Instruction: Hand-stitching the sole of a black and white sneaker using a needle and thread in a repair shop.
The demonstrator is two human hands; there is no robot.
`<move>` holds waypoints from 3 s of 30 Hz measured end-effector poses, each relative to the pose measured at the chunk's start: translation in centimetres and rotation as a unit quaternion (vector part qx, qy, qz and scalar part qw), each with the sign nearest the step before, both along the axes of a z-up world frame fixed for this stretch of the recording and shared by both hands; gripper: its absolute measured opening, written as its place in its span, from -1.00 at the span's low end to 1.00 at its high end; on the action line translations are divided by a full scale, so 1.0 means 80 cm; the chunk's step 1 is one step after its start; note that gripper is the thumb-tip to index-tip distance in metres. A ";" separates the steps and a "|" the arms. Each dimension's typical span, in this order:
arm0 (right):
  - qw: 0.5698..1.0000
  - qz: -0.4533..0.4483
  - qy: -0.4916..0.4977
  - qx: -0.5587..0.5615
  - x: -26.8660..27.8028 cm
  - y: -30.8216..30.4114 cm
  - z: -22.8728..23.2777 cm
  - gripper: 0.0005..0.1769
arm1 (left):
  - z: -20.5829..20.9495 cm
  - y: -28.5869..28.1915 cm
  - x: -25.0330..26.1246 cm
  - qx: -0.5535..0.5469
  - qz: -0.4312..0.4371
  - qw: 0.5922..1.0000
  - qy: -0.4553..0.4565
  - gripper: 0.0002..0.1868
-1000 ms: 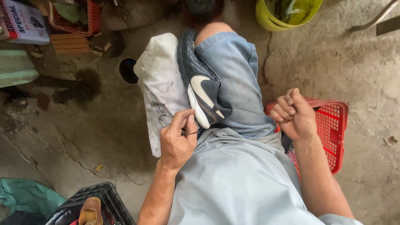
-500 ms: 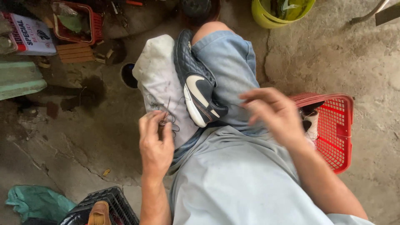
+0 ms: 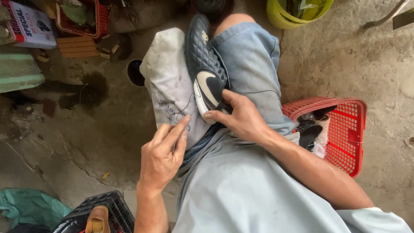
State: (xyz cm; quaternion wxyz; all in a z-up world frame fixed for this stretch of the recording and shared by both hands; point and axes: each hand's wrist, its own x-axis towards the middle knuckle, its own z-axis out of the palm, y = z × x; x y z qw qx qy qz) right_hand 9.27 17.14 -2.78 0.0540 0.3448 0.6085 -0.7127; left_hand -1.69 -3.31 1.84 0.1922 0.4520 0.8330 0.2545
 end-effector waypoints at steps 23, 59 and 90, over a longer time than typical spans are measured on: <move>0.993 0.051 -0.092 0.060 -0.018 0.008 0.001 -0.74 | -0.010 0.013 -0.020 -0.084 -0.015 0.996 0.021 -0.63; 0.999 0.007 -0.002 0.047 0.028 0.022 -0.003 -0.76 | -0.034 0.042 -0.048 -0.101 -0.100 0.987 0.076 -0.72; 0.957 0.062 0.145 0.242 0.029 0.032 -0.002 -0.83 | -0.059 0.033 -0.031 -0.114 -0.047 0.988 0.098 -0.78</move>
